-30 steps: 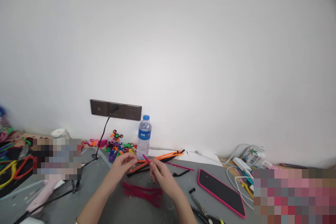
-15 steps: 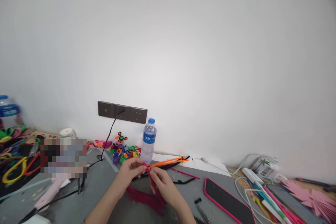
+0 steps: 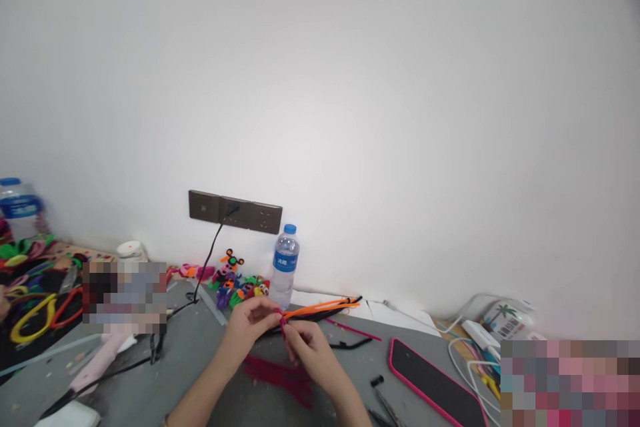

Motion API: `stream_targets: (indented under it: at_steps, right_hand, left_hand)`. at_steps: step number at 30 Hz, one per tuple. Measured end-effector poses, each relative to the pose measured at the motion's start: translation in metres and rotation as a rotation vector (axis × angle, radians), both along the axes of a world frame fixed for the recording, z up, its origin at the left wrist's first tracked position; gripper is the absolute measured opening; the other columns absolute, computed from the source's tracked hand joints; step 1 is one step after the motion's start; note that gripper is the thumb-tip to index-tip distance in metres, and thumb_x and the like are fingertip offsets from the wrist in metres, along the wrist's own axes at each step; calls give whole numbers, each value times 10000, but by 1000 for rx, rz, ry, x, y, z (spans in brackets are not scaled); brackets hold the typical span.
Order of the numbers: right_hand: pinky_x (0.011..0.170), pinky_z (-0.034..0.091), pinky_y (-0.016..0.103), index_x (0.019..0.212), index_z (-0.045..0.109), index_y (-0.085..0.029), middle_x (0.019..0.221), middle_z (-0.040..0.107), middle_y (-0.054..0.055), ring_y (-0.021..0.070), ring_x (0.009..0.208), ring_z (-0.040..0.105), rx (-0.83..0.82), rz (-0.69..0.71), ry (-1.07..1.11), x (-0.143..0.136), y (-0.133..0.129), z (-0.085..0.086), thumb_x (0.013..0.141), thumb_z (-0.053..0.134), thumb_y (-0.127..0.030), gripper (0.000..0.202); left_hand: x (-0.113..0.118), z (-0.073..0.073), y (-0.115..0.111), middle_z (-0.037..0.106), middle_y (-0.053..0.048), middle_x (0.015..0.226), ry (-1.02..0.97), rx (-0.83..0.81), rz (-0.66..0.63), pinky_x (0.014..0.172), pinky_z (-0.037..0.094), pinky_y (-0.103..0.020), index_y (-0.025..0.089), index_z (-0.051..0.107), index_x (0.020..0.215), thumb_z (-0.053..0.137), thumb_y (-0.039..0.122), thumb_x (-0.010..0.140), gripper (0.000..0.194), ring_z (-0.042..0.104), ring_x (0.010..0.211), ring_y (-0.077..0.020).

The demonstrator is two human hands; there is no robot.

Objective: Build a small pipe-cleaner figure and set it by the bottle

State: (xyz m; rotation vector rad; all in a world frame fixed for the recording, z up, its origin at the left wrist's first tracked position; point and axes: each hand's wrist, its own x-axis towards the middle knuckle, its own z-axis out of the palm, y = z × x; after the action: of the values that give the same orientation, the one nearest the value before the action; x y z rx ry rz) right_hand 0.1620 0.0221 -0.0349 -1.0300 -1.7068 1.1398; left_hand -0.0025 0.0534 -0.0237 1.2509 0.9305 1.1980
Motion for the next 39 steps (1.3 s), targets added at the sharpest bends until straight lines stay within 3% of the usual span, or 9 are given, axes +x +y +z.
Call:
stream_targets:
  at_steps: [5, 13, 17, 20, 23, 26, 29, 33, 39]
  right_hand:
    - [501, 281, 249, 499, 377, -196, 468, 369, -39, 105, 476, 347, 18, -2, -30, 1, -1, 2, 906, 431, -561, 549]
    - [520, 270, 256, 526, 356, -200, 511, 328, -47, 108, 507, 326, 18, 8, -7, 4, -1, 6, 905, 443, -538, 516]
    - [591, 330, 246, 674, 436, -193, 648, 405, -35, 121, 611, 387, 71, -70, 46, 6, 0, 8, 872, 527, -511, 386]
    - [638, 396, 252, 809, 495, -189, 727, 520, -10, 132, 661, 482, 12, -37, 121, 6, -1, 7, 856, 563, -498, 320]
    - [507, 413, 233, 901, 499, -183, 605, 556, -31, 113, 501, 493, -162, 52, 175, 5, -1, 4, 840, 572, -526, 355]
    - [377, 323, 179, 932, 496, -185, 485, 463, -100, 65, 361, 374, -219, 32, 206, 6, 0, 3, 814, 614, -518, 373]
    - [351, 289, 161, 1046, 498, -193, 498, 463, -113, 48, 344, 340, -214, -2, 306, 8, 0, 4, 807, 641, -488, 405]
    - [406, 378, 191, 1088, 527, -182, 603, 576, -55, 69, 392, 467, -212, -49, 500, 12, 2, 6, 815, 650, -439, 394]
    - [376, 316, 185, 1026, 570, -204, 670, 603, -38, 57, 381, 448, -256, -168, 863, 16, 6, 6, 733, 741, -393, 388]
  left_hand:
    - [2, 2, -2, 655, -7, 586, -38, -52, -78, 587, 483, -263, 164, 678, 727, 819, 376, 597, 286, 599, 568, -156]
    - [3, 5, -9, 612, 28, 586, -148, -150, -159, 585, 442, -203, 161, 654, 738, 809, 355, 653, 263, 554, 571, -102]
    - [3, 6, -9, 618, 19, 599, -208, -140, -161, 569, 426, -193, 159, 628, 712, 792, 367, 685, 266, 531, 570, -93]
    - [2, 6, -8, 613, 24, 609, -257, -150, -135, 572, 439, -191, 160, 613, 691, 806, 355, 674, 275, 543, 580, -92]
    - [1, 5, -5, 621, 31, 628, -332, -198, -89, 636, 490, -214, 164, 612, 693, 836, 335, 637, 287, 584, 616, -101]
    - [0, 4, -3, 619, 41, 634, -386, -247, -29, 675, 517, -221, 165, 622, 695, 865, 320, 591, 306, 611, 652, -105]
    - [-1, 2, 0, 600, 48, 619, -385, -266, 20, 620, 511, -197, 168, 620, 685, 872, 322, 572, 316, 606, 650, -102]
    - [-4, 1, 1, 587, 57, 623, -368, -274, 47, 528, 462, -157, 177, 579, 659, 853, 328, 600, 319, 569, 605, -78]
    - [-1, 2, -4, 619, 19, 626, -273, -322, -157, 437, 397, -152, 166, 575, 679, 816, 349, 648, 304, 594, 600, -102]
